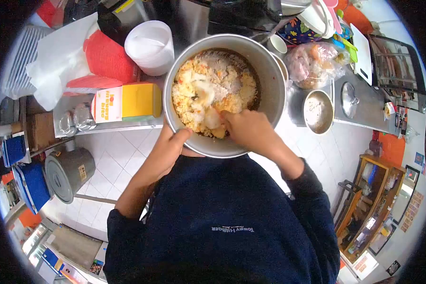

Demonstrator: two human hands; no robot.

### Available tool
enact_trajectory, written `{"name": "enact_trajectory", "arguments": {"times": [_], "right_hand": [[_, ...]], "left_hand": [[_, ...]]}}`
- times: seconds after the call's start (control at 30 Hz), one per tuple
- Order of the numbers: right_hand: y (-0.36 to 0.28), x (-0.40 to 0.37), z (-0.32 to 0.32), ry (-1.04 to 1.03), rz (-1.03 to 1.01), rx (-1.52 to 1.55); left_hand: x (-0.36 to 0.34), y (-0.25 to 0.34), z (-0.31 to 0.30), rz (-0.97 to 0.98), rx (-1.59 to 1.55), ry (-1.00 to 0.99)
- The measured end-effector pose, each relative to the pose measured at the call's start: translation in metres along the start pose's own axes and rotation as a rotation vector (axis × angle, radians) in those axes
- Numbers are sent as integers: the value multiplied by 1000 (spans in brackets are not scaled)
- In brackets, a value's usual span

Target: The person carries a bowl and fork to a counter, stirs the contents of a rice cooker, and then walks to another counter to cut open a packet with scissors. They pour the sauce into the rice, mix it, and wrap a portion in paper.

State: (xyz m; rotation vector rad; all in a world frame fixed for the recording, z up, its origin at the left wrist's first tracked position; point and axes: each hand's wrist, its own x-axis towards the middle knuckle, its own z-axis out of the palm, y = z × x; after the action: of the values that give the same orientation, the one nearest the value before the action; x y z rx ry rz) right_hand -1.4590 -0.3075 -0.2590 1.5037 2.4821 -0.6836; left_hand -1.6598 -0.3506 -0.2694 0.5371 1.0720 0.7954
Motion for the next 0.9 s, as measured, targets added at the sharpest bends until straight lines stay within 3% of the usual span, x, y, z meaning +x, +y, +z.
{"name": "enact_trajectory", "arguments": {"times": [0.1,0.17,0.2,0.23,0.3,0.33,0.43,0.5,0.57,0.6,0.63,0.7,0.77,0.83,0.9], "right_hand": [[8,18,26,-65,32,168],[35,44,57,-94,-91,463],[61,64,96,98,-271,555],[58,66,83,106,-272,551],[47,65,44,-505,314,1110],[52,65,50,-515,316,1354],[56,64,33,-417,419,1450],[66,63,28,-363,415,1328],[77,64,33,35,73,596],[83,76,38,40,257,607],[87,81,44,37,259,608],[89,89,54,154,-241,-346],[86,118,125,174,10,-217],[21,120,103,61,255,-141],[9,138,152,54,323,-179]], "left_hand": [[17,-19,-4,19,0,9],[32,-36,-11,33,12,-15],[38,-39,-11,32,-5,13],[43,-41,-12,30,-25,38],[49,-46,-19,39,-65,-3],[53,-50,-23,26,-123,-18],[60,-57,-31,14,-221,-40],[66,-65,-40,15,-260,-46],[74,-78,-52,-37,-317,-85],[75,-80,-53,-37,-320,-84],[74,-83,-52,-46,-295,-64],[74,-86,-52,-58,-267,-46],[75,-87,-53,-103,-203,-27],[83,-101,-59,-116,-199,-7],[86,-104,-62,-133,-191,16]]}}
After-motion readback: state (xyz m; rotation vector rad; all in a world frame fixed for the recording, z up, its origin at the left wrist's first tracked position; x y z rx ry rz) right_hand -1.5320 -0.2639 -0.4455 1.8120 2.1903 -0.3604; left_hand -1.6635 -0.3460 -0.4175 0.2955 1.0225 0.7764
